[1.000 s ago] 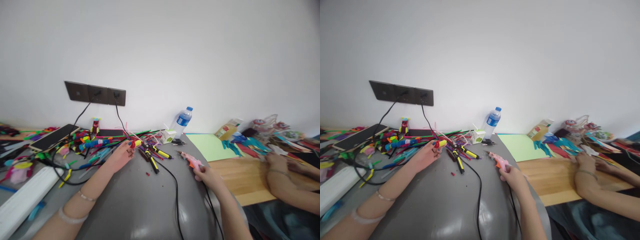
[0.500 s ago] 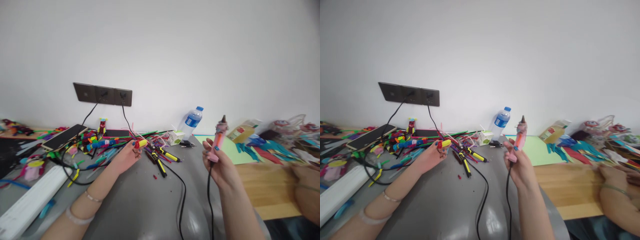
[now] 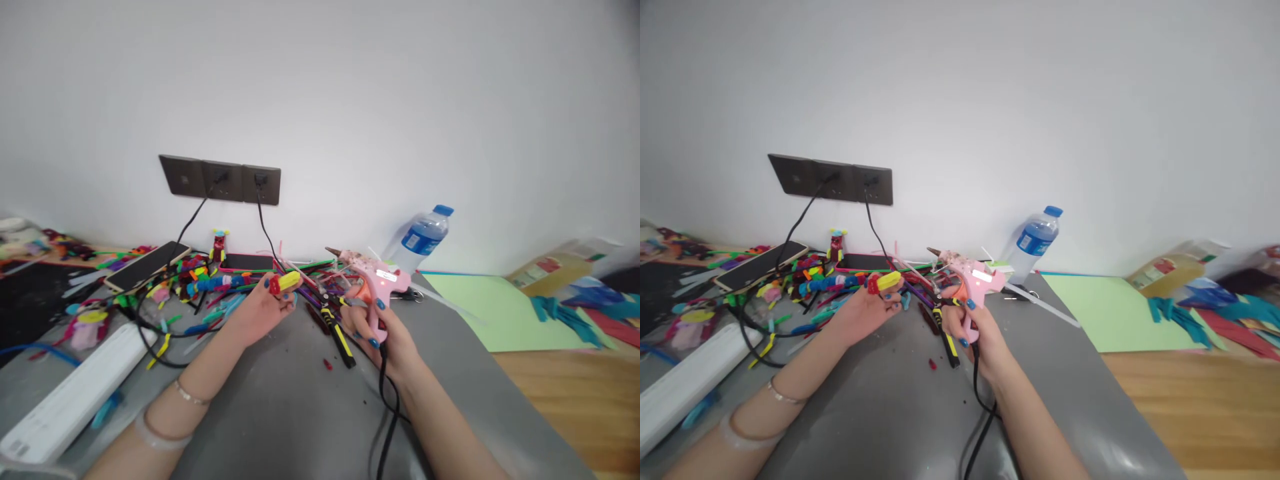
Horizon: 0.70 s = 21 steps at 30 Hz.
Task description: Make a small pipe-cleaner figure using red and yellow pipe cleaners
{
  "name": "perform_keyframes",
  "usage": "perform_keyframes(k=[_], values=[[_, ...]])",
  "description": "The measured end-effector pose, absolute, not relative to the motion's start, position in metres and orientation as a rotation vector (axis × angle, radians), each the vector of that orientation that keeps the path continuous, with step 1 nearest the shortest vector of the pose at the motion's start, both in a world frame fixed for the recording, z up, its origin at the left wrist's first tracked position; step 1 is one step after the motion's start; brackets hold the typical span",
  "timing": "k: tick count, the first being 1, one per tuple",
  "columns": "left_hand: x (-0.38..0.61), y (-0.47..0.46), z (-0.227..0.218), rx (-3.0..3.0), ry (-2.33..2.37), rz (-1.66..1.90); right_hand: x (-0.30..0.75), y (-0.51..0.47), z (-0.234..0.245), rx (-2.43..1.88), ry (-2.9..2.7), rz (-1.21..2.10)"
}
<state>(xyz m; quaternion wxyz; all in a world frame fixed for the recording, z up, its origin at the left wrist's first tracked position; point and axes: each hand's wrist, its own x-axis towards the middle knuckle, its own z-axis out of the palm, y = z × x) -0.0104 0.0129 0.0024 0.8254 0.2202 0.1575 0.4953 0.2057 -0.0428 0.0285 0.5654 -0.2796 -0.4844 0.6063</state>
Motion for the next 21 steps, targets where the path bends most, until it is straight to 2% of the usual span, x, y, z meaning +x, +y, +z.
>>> perform_keyframes(k=[9, 21], values=[[-0.01, 0.015, -0.007, 0.532, 0.371, 1.106, 0.204, -0.057, 0.018, -0.652, -1.4, 1.517], [-0.008, 0.014, -0.011, 0.51, 0.329, 1.099, 0.201, -0.059, 0.027, -0.788, -1.486, 1.464]])
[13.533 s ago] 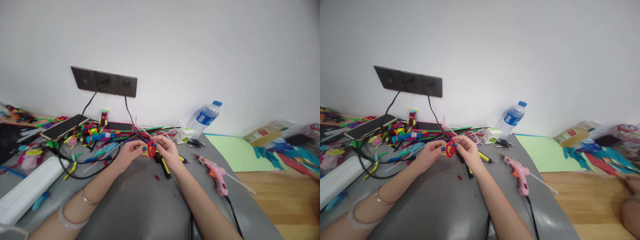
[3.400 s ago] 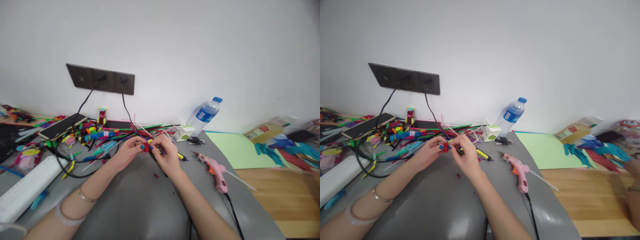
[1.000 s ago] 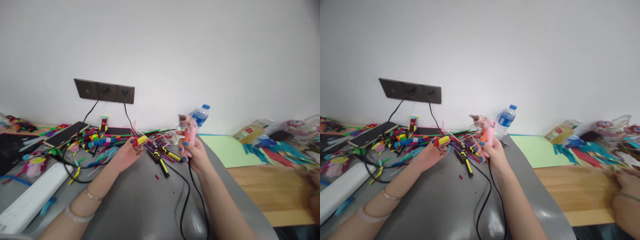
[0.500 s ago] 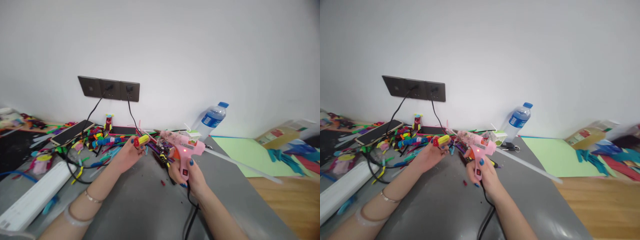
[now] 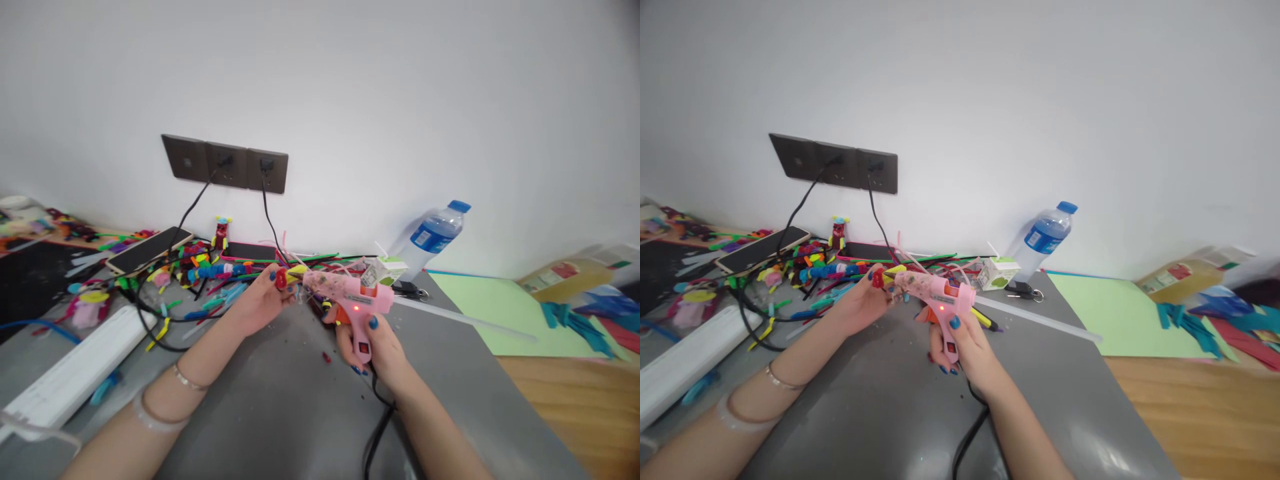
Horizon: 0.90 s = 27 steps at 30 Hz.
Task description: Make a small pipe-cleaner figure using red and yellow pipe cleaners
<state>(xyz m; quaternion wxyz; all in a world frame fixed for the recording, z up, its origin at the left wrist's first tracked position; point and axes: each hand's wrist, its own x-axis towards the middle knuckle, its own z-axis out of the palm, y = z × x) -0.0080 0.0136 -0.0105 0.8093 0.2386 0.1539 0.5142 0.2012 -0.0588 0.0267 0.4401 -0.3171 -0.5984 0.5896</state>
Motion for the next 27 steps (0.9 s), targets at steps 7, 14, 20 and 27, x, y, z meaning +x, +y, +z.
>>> perform_keyframes(k=[7, 14, 20, 27], values=[[-0.0081, 0.0149, -0.0131, 0.512, 0.33, 1.107, 0.2012, -0.0605, 0.024, -0.823, -1.493, 1.475], [-0.0079, 0.0128, -0.008, 0.502, 0.331, 1.09, 0.1985, -0.0594, 0.0282, -0.795, -1.505, 1.452], [-0.0074, 0.0123, -0.0067, 0.498, 0.323, 1.093, 0.2, -0.0603, 0.0239, -0.822, -1.516, 1.438], [-0.0071, 0.0124, -0.009, 0.52, 0.313, 1.094, 0.2016, -0.0605, 0.023, -0.804, -1.54, 1.445]])
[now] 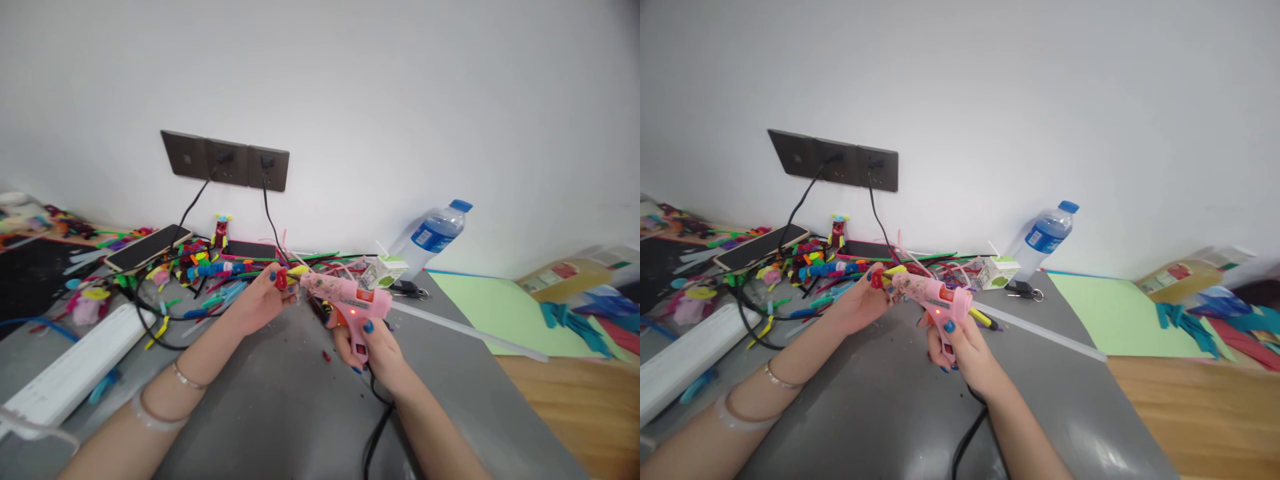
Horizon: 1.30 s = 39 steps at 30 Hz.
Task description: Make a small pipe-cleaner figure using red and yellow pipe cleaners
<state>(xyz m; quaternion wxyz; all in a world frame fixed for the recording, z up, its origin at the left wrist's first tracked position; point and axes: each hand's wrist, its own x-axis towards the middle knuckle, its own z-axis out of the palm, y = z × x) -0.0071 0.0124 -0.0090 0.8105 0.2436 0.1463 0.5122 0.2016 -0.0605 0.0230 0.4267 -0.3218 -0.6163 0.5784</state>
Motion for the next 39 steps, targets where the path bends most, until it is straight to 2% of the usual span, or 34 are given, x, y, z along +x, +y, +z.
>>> perform_keyframes(k=[39], values=[[-0.01, 0.014, -0.008, 0.539, 0.339, 1.099, 0.214, -0.059, 0.024, -0.761, -1.523, 1.541]])
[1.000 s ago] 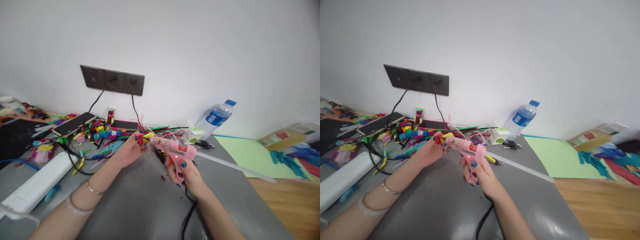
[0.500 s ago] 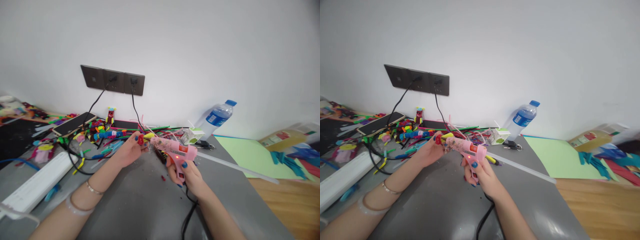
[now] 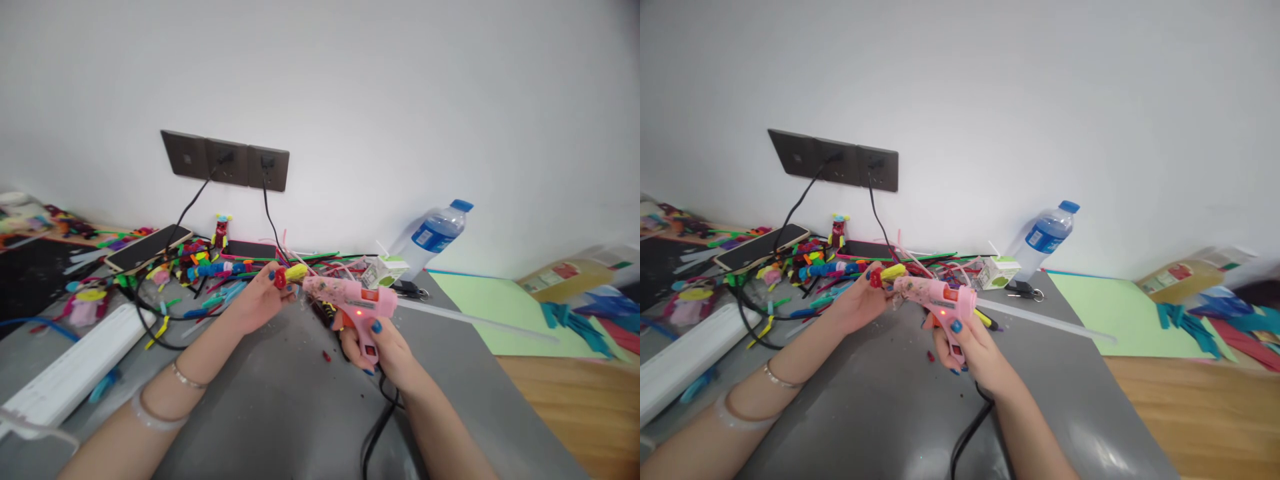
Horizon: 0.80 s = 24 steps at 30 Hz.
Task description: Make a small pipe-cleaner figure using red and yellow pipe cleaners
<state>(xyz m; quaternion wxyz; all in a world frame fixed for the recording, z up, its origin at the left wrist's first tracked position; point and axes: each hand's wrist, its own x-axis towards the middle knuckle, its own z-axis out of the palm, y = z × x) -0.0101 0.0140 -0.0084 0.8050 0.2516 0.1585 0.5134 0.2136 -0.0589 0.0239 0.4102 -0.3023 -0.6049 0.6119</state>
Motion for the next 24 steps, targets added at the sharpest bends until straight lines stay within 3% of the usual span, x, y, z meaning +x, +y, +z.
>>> perform_keyframes(k=[6, 12, 16, 24], values=[[-0.013, 0.017, -0.007, 0.555, 0.306, 1.097, 0.229, -0.054, 0.029, -0.684, -1.3, 1.491], [-0.014, 0.021, -0.011, 0.586, 0.339, 1.077, 0.261, -0.059, 0.054, -0.755, -1.0, 1.138], [-0.013, 0.019, -0.012, 0.679, 0.356, 1.031, 0.296, -0.077, 0.043, -0.891, -0.874, 0.987], [-0.013, 0.02, -0.015, 0.715, 0.366, 1.011, 0.363, -0.122, -0.013, -1.215, -0.602, 1.294]])
